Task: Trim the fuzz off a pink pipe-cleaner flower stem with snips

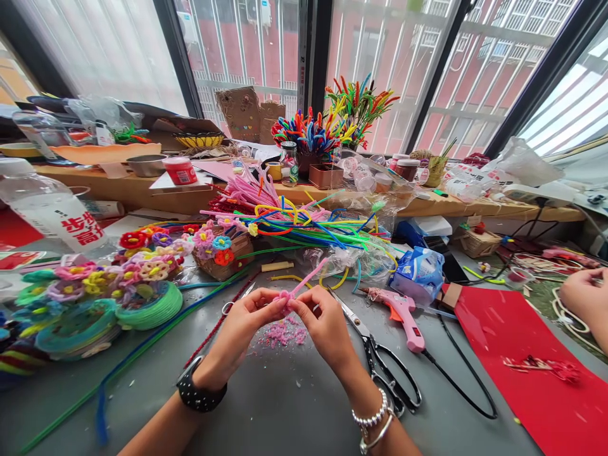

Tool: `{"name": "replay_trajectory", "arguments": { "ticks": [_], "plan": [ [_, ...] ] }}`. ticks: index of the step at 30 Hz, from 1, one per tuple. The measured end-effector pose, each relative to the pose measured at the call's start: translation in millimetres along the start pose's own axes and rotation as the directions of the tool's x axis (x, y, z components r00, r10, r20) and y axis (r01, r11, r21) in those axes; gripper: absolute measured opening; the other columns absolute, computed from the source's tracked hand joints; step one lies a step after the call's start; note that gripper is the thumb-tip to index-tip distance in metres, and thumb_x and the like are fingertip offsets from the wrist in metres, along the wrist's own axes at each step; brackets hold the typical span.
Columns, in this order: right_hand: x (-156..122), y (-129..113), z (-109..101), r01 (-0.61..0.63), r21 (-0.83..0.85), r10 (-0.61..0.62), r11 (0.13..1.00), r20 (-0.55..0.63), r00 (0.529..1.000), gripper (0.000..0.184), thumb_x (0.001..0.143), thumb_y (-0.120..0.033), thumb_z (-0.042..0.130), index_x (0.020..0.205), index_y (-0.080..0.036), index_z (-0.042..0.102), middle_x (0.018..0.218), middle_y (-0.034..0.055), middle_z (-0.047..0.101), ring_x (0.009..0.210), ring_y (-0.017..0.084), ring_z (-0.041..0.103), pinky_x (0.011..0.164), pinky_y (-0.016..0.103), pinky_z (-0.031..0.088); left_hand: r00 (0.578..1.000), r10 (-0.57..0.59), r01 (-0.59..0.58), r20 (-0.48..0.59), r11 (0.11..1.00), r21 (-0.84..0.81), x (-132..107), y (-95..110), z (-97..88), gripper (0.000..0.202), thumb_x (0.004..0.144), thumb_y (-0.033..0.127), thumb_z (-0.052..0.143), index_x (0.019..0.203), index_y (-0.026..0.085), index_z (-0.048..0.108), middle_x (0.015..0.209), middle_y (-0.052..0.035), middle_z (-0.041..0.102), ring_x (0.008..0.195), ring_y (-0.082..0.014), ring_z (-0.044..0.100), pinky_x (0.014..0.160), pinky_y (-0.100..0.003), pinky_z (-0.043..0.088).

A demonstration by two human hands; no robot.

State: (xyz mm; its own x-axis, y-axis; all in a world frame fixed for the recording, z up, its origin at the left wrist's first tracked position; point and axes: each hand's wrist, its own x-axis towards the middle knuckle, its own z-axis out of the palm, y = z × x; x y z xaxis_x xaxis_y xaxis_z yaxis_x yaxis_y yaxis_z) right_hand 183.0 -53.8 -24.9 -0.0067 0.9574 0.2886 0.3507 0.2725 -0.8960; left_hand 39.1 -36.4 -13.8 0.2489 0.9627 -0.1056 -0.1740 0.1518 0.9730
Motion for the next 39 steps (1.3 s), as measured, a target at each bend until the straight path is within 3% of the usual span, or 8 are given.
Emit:
{"name": "replay_trajectory", "arguments": {
  "ticks": [8,16,21,26,33,37,39],
  "plan": [
    [-0.5,-0.3,-1.0,0.079,-0.083,-0.079,0.993,0.005,0.997,0.021,0.082,-0.030,0.048,0.066,-0.017,0.052,0.066,0.0000,0.048,0.061,0.012,0.044,0.053,0.022,0.035,0.993,-0.103,0.105,0.052,0.994,-0.041,1.0,1.8,-4.3,0.016,0.061,0.026,0.068,0.069,0.014,0.062,0.071,-0.0015,0.066,0.067,-0.0123,0.059,0.065,-0.024,0.046],
    [1.5,0.1,-4.6,0.078,-0.124,-0.083,0.989,-0.037,0.996,0.023,0.082,-0.030,0.048,0.067,-0.016,0.058,0.066,0.0011,0.052,0.060,0.012,0.048,0.053,0.023,0.036,0.996,-0.043,0.034,0.072,0.991,0.128,3.3,2.0,-4.3,0.028,0.061,0.029,0.067,0.084,0.014,0.060,0.082,-0.0045,0.065,0.078,-0.0161,0.059,0.068,-0.025,0.044],
    [1.4,-1.3,-6.8,0.091,-0.132,-0.095,0.987,-0.025,0.995,0.019,0.079,-0.032,0.051,0.074,-0.017,0.062,0.072,0.0027,0.057,0.064,0.013,0.051,0.053,0.023,0.039,0.999,-0.027,0.024,0.034,0.995,0.092,2.7,2.3,-3.1,0.031,0.060,0.028,0.068,0.085,0.015,0.055,0.079,-0.0033,0.063,0.074,-0.0155,0.060,0.065,-0.025,0.045],
    [0.8,-2.0,-6.7,0.090,-0.151,-0.095,0.984,-0.025,0.995,0.017,0.078,-0.031,0.053,0.073,-0.018,0.063,0.071,0.0024,0.056,0.060,0.012,0.050,0.052,0.023,0.038,0.993,-0.051,0.046,0.104,0.997,0.058,1.0,6.3,-0.5,0.038,0.058,0.027,0.069,0.090,0.015,0.053,0.078,-0.0030,0.062,0.072,-0.0153,0.060,0.067,-0.027,0.046],
    [1.6,-4.9,-10.3,0.091,-0.131,-0.082,0.987,0.072,0.994,0.015,0.078,-0.029,0.053,0.073,-0.018,0.062,0.071,0.0022,0.055,0.064,0.013,0.051,0.054,0.023,0.038,0.995,-0.075,0.071,0.060,0.995,0.071,2.4,4.4,-3.5,0.041,0.058,0.028,0.070,0.094,0.014,0.056,0.066,-0.0005,0.061,0.066,-0.0141,0.059,0.063,-0.025,0.045],
    [1.8,-6.1,-12.4,0.097,-0.112,-0.087,0.989,0.093,0.992,0.015,0.078,-0.029,0.053,0.073,-0.018,0.063,0.073,0.0024,0.056,0.067,0.014,0.051,0.056,0.023,0.037,0.979,-0.109,0.093,0.172,0.990,0.103,1.9,3.7,-5.8,0.028,0.063,0.031,0.066,0.083,0.012,0.064,0.074,-0.0047,0.064,0.069,-0.0135,0.058,0.064,-0.023,0.043],
    [2.5,-3.8,-11.8,0.050,-0.072,-0.045,0.996,0.077,0.996,0.020,0.078,-0.032,0.052,0.070,-0.018,0.063,0.069,0.0020,0.055,0.065,0.014,0.050,0.056,0.023,0.037,0.979,-0.101,0.081,0.175,0.990,0.120,1.2,4.4,-5.4,0.025,0.063,0.032,0.065,0.078,0.012,0.065,0.074,-0.0050,0.064,0.069,-0.0133,0.057,0.064,-0.022,0.042]
  ]
}}
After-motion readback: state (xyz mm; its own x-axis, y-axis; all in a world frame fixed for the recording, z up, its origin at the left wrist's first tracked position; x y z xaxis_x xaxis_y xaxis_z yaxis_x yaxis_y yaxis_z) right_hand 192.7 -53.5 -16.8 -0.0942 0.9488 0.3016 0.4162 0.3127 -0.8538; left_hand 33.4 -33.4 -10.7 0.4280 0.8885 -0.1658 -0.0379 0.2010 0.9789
